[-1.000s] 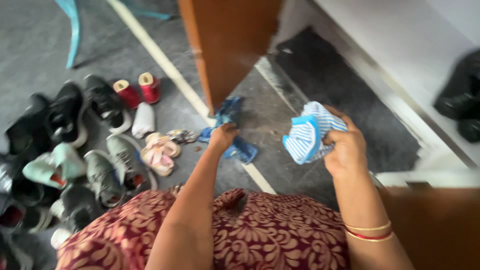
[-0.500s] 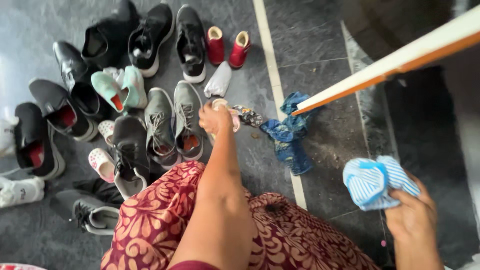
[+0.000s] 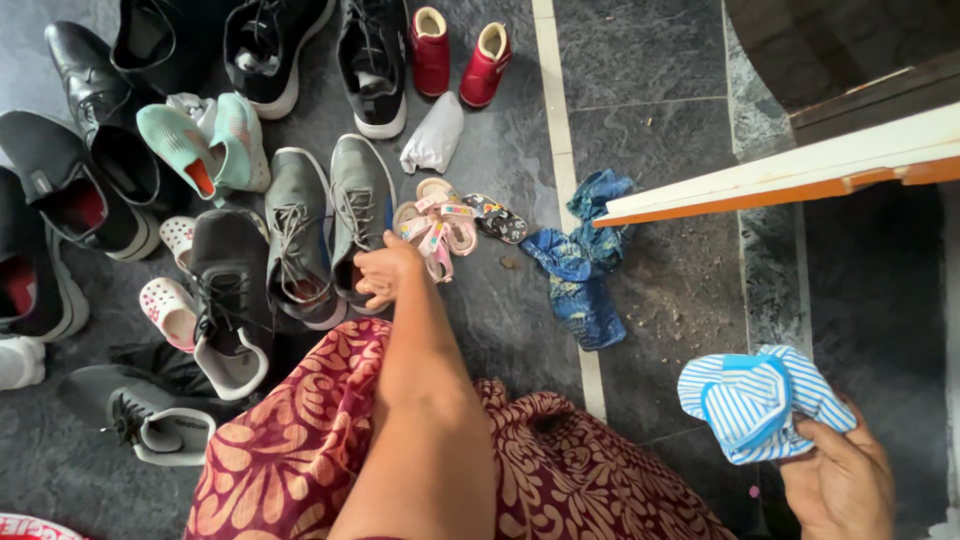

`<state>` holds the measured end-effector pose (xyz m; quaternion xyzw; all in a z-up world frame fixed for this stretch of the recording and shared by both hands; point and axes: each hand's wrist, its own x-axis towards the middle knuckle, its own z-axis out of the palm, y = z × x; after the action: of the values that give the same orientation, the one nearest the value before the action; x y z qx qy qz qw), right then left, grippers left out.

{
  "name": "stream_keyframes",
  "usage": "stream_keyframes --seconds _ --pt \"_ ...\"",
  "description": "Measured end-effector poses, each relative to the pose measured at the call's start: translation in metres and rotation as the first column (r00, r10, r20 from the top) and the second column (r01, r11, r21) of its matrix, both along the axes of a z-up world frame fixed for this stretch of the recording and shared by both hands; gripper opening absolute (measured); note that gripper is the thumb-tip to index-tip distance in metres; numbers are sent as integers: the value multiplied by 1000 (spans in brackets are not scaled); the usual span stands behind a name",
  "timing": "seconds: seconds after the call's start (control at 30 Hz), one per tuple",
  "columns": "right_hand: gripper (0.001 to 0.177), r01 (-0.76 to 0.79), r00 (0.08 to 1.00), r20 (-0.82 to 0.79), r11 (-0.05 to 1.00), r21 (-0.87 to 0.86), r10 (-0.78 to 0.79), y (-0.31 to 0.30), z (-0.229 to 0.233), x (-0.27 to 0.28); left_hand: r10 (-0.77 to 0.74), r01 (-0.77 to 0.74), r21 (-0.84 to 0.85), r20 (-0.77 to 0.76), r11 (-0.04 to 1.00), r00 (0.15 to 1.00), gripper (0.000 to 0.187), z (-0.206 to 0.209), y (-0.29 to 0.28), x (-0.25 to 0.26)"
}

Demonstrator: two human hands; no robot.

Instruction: The person wipes the inside of a wooden shoe cabinet with a cloth, then picks up various shoes from the floor, wipes them with the cloth, and places them inside the cabinet. She handles sandals, loafers, and sneakers one by one.

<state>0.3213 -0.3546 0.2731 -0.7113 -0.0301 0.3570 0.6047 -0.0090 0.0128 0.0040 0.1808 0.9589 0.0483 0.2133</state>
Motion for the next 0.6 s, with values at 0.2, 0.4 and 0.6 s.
stream_keyframes --seconds 0.2,0.4,0.6 --pt "50 -23 1000 -15 983 180 26 -5 11 0 -19 18 14 94 1000 995 32 26 5 -7" --pt "38 16 1000 7 976 215 -18 -12 13 -5 -35 -75 404 258 912 965 37 95 27 9" --pt "38 -12 994 107 965 263 -16 14 25 -33 -509 -394 850 526 350 681 25 202 65 39"
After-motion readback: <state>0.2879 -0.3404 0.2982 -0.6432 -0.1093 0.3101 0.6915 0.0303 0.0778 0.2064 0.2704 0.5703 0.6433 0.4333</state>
